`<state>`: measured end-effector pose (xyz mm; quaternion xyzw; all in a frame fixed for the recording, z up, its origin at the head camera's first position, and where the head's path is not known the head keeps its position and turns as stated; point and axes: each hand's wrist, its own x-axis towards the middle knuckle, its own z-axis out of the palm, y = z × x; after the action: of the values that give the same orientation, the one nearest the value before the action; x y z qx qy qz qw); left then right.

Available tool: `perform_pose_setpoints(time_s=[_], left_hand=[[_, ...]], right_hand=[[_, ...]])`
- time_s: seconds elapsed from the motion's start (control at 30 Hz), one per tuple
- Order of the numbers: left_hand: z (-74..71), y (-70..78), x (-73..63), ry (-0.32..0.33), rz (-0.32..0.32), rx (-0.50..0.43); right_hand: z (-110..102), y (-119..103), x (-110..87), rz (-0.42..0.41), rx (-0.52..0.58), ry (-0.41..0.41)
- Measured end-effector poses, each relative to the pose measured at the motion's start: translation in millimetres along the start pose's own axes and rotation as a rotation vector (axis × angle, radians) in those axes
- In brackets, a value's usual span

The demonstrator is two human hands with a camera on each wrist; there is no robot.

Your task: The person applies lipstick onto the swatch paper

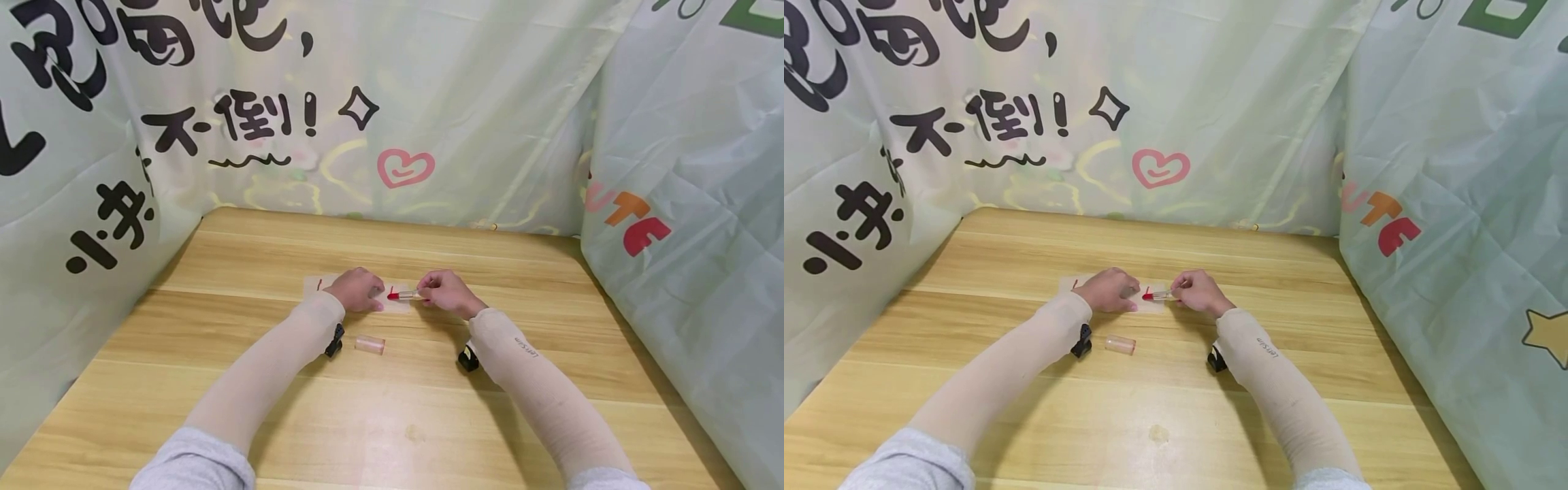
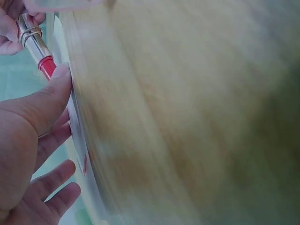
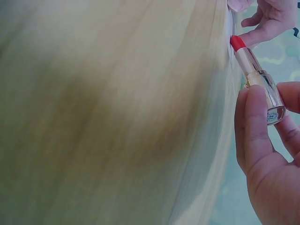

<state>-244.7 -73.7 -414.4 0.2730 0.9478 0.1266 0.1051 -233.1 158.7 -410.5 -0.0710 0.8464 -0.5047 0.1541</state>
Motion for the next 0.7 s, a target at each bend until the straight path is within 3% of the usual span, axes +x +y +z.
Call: perform_pose_setpoints(time_s=[0.7], left_hand=[[-1.4,0.9,-2.2,-0.002,0.001,-0.001]], right_hand=[[-1.6,-0.2,-2.1,-0.019,0.000,-0.036]])
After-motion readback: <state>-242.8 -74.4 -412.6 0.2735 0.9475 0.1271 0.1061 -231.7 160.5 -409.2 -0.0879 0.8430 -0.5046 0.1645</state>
